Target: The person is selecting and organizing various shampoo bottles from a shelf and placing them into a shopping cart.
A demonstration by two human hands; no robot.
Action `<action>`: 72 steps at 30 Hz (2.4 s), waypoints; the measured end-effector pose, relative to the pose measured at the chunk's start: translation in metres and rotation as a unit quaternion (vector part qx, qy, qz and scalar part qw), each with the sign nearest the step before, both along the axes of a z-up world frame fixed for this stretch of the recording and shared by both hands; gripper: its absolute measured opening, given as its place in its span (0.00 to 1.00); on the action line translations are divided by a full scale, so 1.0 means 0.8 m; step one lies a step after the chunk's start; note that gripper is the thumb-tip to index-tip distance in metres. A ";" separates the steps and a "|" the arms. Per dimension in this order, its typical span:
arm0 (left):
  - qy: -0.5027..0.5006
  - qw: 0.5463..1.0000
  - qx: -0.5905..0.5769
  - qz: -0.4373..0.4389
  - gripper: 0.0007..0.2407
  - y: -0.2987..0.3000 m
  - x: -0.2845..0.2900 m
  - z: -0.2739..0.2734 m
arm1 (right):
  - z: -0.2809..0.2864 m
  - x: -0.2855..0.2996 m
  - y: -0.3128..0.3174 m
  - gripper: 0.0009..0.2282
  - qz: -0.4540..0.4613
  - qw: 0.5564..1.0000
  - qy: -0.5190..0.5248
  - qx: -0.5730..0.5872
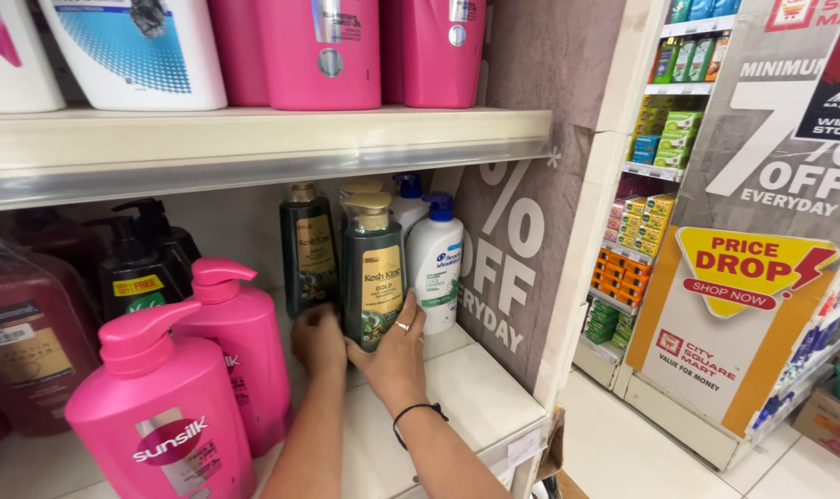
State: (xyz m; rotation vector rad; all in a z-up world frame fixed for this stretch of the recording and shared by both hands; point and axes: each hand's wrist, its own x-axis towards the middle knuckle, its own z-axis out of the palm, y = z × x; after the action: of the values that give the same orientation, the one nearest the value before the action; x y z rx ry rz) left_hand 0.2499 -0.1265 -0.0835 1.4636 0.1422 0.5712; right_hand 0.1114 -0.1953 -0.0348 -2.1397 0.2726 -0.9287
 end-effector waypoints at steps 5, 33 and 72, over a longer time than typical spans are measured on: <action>0.047 0.988 0.043 0.142 0.18 0.001 0.017 0.016 | -0.002 -0.006 -0.003 0.55 -0.001 1.000 -0.009 0.005; 0.003 0.989 0.072 -0.130 0.25 -0.004 0.127 -0.012 | 0.020 -0.019 0.005 0.58 -0.012 0.995 0.104 0.004; -0.362 0.888 0.182 0.219 0.45 0.183 -0.303 0.084 | -0.010 -0.042 0.093 0.41 0.495 0.860 0.051 0.114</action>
State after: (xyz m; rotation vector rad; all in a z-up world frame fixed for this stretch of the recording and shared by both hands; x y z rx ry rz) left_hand 0.0074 0.0198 -0.0161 1.4814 -0.2464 1.5475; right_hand 0.0781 -0.1211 -0.0427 -1.7369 -0.6067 -0.1565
